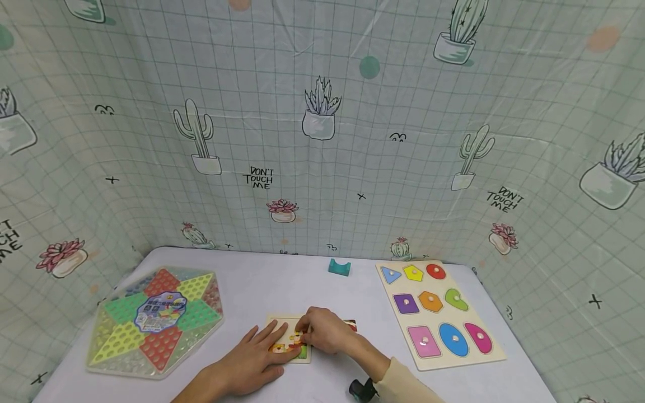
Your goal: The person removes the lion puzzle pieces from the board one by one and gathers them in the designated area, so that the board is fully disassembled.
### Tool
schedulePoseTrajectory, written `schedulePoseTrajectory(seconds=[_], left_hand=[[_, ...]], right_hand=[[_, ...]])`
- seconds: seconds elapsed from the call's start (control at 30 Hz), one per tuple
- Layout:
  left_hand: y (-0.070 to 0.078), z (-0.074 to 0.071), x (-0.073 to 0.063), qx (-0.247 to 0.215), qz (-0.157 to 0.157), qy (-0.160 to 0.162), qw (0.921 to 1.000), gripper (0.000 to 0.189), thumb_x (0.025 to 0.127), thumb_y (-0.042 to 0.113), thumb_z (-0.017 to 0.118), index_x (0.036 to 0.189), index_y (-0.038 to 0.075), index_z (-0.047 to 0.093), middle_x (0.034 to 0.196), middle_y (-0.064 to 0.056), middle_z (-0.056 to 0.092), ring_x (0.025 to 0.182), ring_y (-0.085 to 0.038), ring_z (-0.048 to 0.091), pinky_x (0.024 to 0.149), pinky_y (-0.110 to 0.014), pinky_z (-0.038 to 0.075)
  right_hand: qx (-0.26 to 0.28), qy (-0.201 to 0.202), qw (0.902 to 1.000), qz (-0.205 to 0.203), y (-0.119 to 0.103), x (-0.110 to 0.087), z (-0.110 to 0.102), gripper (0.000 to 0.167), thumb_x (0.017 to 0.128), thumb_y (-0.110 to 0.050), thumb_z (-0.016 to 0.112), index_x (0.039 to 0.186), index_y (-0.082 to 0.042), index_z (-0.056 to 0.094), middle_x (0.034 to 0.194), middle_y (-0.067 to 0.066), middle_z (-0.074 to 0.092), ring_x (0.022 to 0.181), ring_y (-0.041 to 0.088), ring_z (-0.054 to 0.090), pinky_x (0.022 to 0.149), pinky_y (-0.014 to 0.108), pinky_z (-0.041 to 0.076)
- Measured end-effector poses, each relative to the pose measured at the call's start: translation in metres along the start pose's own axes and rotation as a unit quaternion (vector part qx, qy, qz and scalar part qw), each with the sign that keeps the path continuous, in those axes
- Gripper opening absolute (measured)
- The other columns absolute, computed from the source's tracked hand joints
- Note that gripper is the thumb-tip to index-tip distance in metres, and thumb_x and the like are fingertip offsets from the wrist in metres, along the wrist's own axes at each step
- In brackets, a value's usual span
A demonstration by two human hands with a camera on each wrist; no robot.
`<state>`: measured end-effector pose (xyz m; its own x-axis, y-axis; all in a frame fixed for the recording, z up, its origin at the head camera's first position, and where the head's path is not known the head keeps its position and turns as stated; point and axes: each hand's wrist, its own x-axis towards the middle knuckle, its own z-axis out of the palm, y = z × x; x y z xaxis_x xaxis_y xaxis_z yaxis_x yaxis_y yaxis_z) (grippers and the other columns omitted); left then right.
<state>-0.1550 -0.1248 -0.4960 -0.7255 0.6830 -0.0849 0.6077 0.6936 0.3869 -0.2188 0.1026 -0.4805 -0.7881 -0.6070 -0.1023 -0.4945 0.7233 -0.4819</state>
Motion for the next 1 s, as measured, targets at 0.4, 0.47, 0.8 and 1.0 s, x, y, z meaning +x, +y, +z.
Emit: schedulePoseTrajectory(seconds=[0.4, 0.47, 0.8, 1.0], left_hand=[[-0.0014, 0.0009, 0.0000, -0.003, -0.001, -0.002, 1.0000, 0.045, 0.104, 0.043, 0.051, 0.149, 0.042, 0.048, 0.164, -0.013, 0.028, 0.151, -0.040, 0.021, 0.111, -0.069, 0.024], [-0.0018, 0.0013, 0.0001, -0.003, 0.001, 0.000, 1.0000, 0.045, 0.104, 0.042, 0.051, 0.149, 0.042, 0.048, 0.164, -0.014, 0.028, 0.151, -0.040, 0.021, 0.111, -0.069, 0.024], [-0.0037, 0.0033, 0.0007, 0.006, 0.002, 0.003, 1.0000, 0.045, 0.104, 0.043, 0.051, 0.149, 0.044, 0.047, 0.164, -0.014, 0.029, 0.151, -0.041, 0.021, 0.110, -0.070, 0.025], [-0.0040, 0.0032, 0.0011, -0.001, 0.002, 0.000, 1.0000, 0.045, 0.104, 0.042, 0.051, 0.149, 0.044, 0.047, 0.164, -0.013, 0.029, 0.151, -0.040, 0.022, 0.110, -0.069, 0.025]], right_hand=[[-0.004, 0.005, 1.0000, 0.000, 0.0008, 0.0007, 0.0020, 0.013, 0.091, -0.015, 0.074, 0.103, -0.013, 0.079, 0.091, -0.009, 0.064, 0.074, 0.000, 0.051, 0.069, 0.020, 0.046], [-0.004, 0.007, 1.0000, -0.002, 0.0009, 0.0008, 0.0020, 0.013, 0.091, -0.015, 0.075, 0.103, -0.013, 0.079, 0.091, -0.009, 0.064, 0.074, 0.000, 0.051, 0.069, 0.020, 0.046], [-0.003, 0.012, 0.9999, -0.009, 0.0032, 0.0016, 0.0015, 0.012, 0.091, -0.014, 0.074, 0.102, -0.014, 0.078, 0.090, -0.010, 0.065, 0.074, -0.001, 0.052, 0.070, 0.020, 0.046], [0.018, 0.011, 0.9998, -0.008, 0.0048, 0.0024, -0.0001, 0.010, 0.092, -0.013, 0.072, 0.101, -0.015, 0.076, 0.082, -0.013, 0.061, 0.071, 0.000, 0.053, 0.066, 0.019, 0.046]])
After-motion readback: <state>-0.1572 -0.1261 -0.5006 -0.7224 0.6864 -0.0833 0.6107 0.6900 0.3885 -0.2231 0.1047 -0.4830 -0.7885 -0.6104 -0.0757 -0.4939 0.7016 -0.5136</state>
